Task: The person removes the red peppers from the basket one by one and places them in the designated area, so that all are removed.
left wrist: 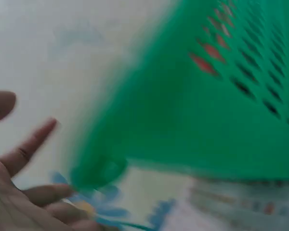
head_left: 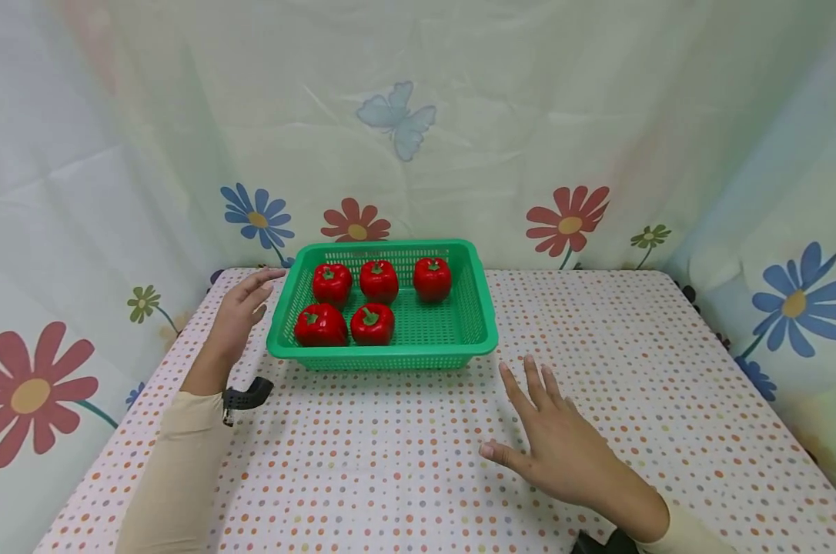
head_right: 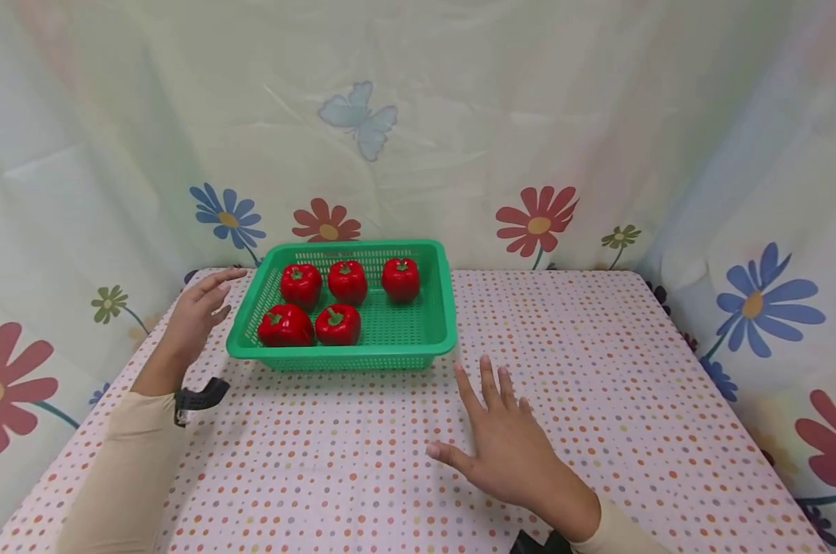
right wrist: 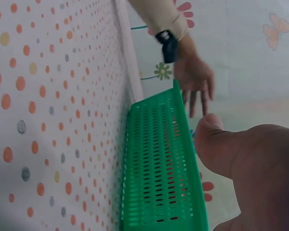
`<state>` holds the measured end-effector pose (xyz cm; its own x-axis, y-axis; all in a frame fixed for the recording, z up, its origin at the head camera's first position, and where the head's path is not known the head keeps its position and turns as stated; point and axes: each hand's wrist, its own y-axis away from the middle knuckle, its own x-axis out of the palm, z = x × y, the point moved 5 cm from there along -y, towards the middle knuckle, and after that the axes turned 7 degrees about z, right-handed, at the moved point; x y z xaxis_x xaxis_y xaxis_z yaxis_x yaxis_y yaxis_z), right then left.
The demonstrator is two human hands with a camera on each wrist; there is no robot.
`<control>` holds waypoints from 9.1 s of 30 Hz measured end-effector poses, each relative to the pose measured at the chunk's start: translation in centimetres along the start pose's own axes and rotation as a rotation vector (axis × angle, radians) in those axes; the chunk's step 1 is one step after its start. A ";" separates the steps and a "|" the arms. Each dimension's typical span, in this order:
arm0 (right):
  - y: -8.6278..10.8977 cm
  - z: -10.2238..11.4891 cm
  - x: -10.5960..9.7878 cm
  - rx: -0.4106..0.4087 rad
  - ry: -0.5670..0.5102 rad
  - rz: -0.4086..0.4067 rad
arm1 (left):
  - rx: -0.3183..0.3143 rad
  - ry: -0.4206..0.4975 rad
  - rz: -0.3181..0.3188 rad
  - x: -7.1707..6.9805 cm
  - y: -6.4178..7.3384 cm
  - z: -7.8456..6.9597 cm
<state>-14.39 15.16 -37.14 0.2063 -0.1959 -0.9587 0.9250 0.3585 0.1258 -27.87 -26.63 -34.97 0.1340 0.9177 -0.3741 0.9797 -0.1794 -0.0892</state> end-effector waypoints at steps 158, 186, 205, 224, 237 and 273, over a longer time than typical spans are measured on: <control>-21.6 -5.8 -9.5 -0.012 -1.164 -0.056 | -0.033 0.470 0.072 2.3 -3.9 6.0; -22.3 -16.3 -2.4 0.243 -1.039 -0.115 | -0.028 0.494 0.083 2.5 -4.1 6.5; -21.7 -14.6 -5.6 0.218 -0.944 -0.133 | -0.028 0.502 0.079 2.2 -4.2 6.6; -24.7 1.7 -8.6 -0.186 -1.176 0.014 | -0.007 0.501 0.087 2.2 -3.9 6.2; -28.6 5.7 -2.9 -0.051 -1.149 0.127 | -0.010 0.501 0.076 2.5 -3.6 6.0; -29.3 6.3 -1.7 0.000 -0.823 0.095 | -0.010 0.504 0.082 2.5 -3.9 6.1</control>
<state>-39.85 -0.73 -37.58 0.4513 -0.7700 -0.4511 0.8918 0.4074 0.1967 -32.24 -25.81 -41.16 0.2629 0.9582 0.1125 0.9641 -0.2566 -0.0680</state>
